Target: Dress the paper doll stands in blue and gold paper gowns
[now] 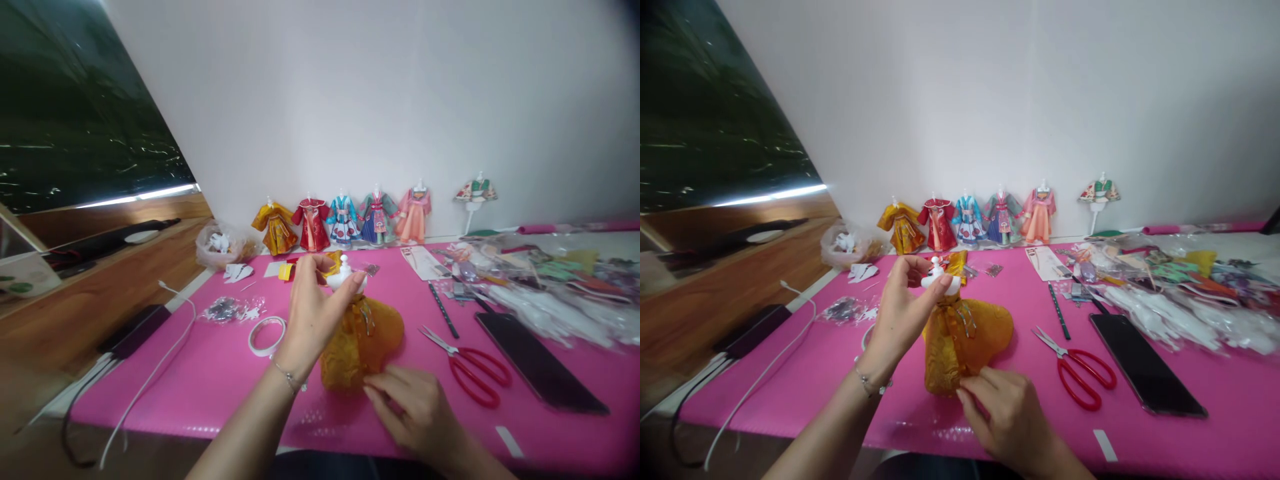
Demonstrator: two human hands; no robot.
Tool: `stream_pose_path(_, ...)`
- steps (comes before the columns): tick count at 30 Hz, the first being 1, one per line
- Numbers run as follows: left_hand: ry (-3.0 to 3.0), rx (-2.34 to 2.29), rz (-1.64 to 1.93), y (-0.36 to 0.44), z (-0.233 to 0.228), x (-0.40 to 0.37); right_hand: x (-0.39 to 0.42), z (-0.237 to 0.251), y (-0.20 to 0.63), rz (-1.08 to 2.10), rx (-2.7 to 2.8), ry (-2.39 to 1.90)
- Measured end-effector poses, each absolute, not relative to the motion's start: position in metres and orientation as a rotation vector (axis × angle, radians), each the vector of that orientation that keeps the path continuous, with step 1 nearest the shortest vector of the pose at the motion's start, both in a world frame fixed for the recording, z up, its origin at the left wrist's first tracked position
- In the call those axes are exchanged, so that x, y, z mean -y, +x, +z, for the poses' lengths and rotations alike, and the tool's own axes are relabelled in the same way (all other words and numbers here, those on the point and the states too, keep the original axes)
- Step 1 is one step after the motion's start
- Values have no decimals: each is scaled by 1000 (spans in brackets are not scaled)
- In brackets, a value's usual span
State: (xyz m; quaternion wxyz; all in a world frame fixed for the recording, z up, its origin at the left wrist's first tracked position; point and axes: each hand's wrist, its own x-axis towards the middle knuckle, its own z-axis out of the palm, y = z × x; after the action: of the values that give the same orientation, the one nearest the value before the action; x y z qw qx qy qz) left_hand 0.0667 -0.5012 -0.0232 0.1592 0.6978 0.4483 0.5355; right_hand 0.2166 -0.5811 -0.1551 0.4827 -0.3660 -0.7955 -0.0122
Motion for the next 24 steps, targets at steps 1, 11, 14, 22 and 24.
stream_pose_path(1,2014,-1278,1553,67,-21,500,580,-154,218,-27,1928,-891)
stream_pose_path(11,2136,-1261,1575,71,-2,494,577,-146,231,-73,1866,-918)
stream_pose_path(14,2116,-1253,1531,71,6,494,578,-142,236,-75,1855,-921)
stream_pose_path(22,1877,-1117,1368,60,25,486,584,-138,258,-77,1737,-1008)
stream_pose_path(24,1821,-1069,1347,58,28,484,586,-137,262,-79,1707,-1031)
